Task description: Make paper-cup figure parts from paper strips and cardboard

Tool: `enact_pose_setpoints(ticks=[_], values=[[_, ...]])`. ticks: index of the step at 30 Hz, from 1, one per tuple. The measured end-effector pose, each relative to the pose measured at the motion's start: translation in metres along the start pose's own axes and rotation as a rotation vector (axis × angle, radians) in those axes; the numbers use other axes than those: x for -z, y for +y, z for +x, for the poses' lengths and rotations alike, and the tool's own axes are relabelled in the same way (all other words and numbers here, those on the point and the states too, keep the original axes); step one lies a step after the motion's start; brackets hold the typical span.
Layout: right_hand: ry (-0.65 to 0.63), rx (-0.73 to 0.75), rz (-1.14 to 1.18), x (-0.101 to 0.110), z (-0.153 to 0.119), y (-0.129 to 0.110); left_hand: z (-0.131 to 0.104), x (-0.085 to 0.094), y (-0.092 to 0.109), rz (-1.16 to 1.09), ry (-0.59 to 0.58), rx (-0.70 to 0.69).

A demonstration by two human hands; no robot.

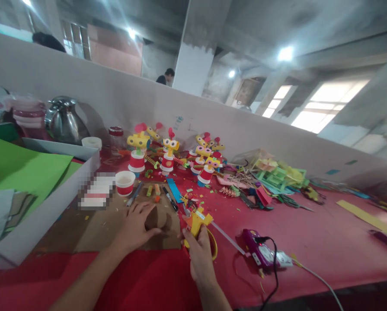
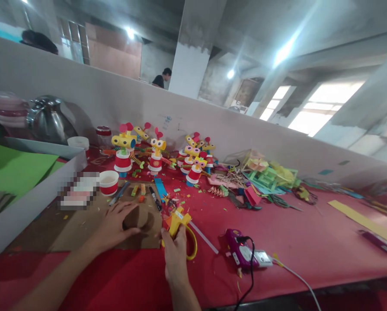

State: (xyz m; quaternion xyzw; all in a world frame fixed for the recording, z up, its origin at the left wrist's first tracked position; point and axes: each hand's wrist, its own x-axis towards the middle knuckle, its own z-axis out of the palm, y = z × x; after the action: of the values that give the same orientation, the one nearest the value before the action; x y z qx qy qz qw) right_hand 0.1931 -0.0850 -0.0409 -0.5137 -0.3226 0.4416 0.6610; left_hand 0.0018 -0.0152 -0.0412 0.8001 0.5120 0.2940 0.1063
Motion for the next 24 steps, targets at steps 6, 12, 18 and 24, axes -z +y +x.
enact_pose_setpoints(ticks=[6,12,18,24], values=[[-0.007,0.008,0.064,0.003,0.002,0.006,0.003,0.005,0.001,-0.037,0.196,-0.035],[-0.01,-0.014,0.065,0.003,0.003,0.007,0.002,0.009,0.005,-0.049,0.183,-0.059],[-0.034,0.046,0.058,0.004,-0.001,0.002,0.001,0.008,0.004,-0.068,0.174,-0.051],[-0.019,0.1,0.037,0.001,-0.007,0.001,-0.002,-0.004,-0.003,0.026,0.028,-0.083]])
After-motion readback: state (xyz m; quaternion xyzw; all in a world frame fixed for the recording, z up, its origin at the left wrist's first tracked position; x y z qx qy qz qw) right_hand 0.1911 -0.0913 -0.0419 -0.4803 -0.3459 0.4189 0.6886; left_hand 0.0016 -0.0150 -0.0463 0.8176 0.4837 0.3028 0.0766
